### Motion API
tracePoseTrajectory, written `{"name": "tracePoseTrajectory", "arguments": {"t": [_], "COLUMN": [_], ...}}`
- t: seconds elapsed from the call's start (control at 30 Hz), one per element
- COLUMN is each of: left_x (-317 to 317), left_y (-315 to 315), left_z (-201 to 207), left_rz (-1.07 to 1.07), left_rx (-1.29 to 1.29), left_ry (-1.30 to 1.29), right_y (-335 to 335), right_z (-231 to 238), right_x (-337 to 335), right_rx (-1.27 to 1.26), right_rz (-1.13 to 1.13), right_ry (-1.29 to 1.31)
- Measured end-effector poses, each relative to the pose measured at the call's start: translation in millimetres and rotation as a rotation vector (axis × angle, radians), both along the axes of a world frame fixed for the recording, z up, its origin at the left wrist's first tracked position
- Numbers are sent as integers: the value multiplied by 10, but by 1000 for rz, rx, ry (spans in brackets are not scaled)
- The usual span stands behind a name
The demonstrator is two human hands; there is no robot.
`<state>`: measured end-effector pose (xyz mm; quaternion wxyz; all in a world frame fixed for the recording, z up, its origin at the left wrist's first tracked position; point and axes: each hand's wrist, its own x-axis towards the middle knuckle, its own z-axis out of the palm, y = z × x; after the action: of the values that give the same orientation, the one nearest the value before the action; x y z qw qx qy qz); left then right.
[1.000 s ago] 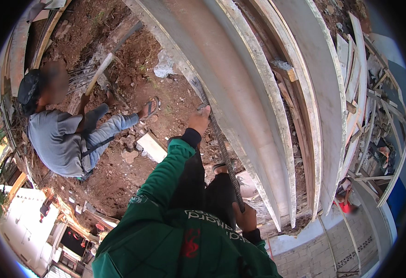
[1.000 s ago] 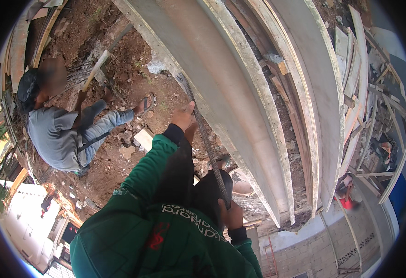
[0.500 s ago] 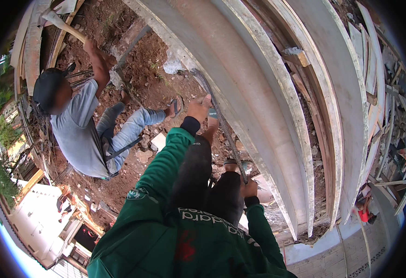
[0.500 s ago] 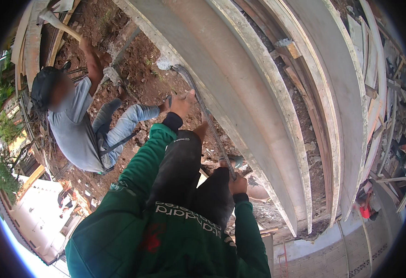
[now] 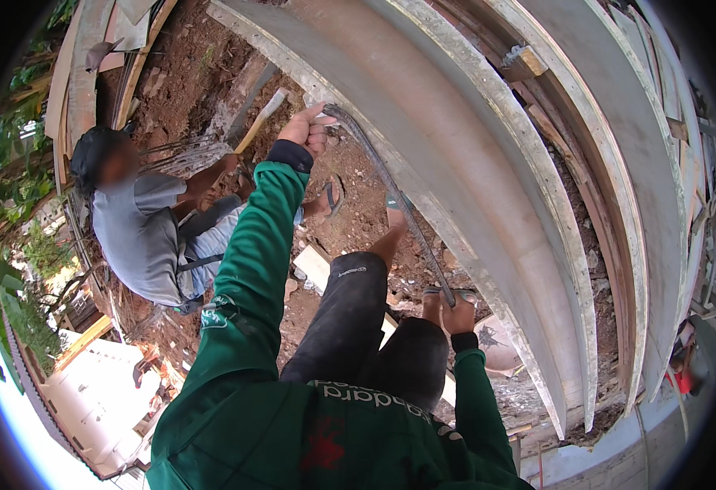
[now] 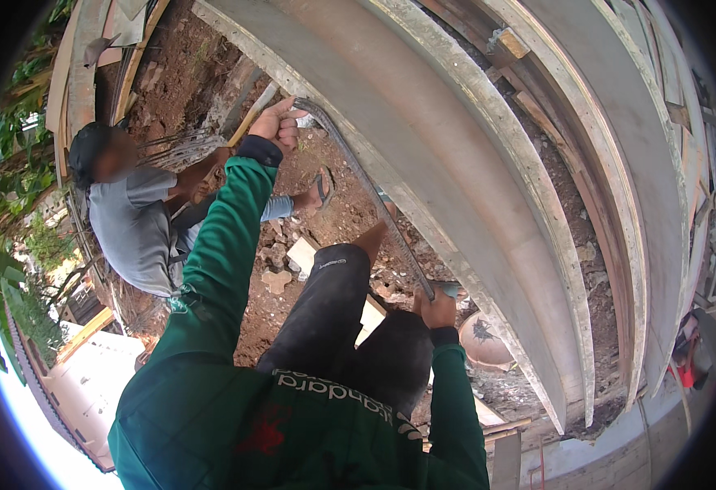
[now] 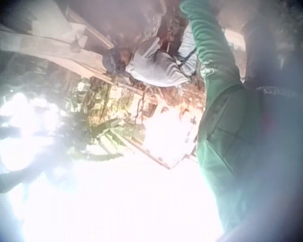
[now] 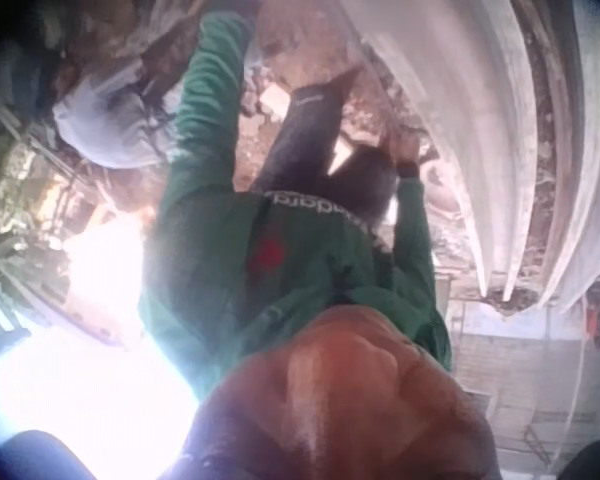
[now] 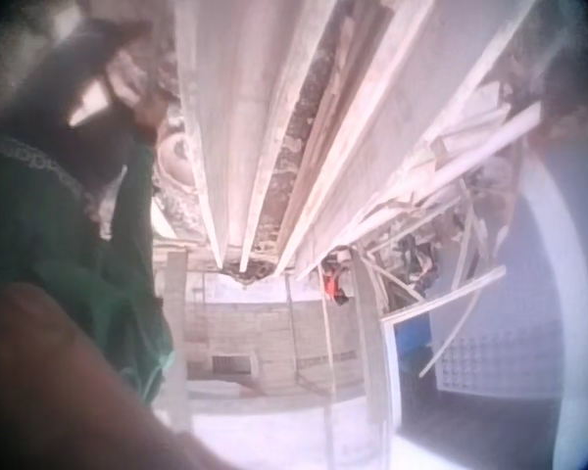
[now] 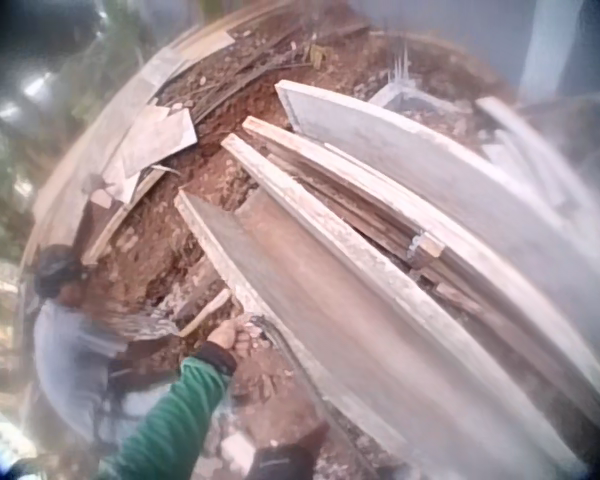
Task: The person places a long metal rod into a wooden formwork structure, then uses a hammer to drive nails into a wooden plank to secure it. The work occurs on a construction site with other workers visible in the background.
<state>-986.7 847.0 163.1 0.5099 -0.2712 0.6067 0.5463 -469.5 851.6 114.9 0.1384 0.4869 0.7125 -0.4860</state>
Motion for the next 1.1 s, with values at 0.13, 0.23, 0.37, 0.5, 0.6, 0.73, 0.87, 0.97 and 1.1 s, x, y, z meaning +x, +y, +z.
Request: {"name": "tracePoseTrajectory", "arguments": {"t": [0.13,0.23,0.37,0.5,0.6,0.73,0.87,0.97,1.1], "left_x": [3,-107,-161,-199,-236,-272,-284,-224,-260], "left_y": [131,105,99,186,287,116,217,232,223], "left_z": [-31,-77,-94,-19,-48,-202,-154,-140,-177], "left_rz": [-16,-43,-134,-223,-316,-322,-334,-345,-423], "left_rx": [-102,-124,-17,-96,-194,-169,-148,-157,-219], "left_ry": [74,128,171,136,158,140,150,184,267], "right_y": [189,132,-164,-519,-636,-334,-267,-312,-246], "right_z": [342,324,-114,-693,-948,-649,-648,-491,-18], "right_x": [-5,-42,22,194,280,97,19,48,-149], "right_rx": [-121,-212,-137,-204,-179,-164,-170,-126,178], "right_rz": [3,-46,-60,-33,-63,6,25,-18,-118], "right_ry": [29,87,121,84,161,171,135,17,-86]}}
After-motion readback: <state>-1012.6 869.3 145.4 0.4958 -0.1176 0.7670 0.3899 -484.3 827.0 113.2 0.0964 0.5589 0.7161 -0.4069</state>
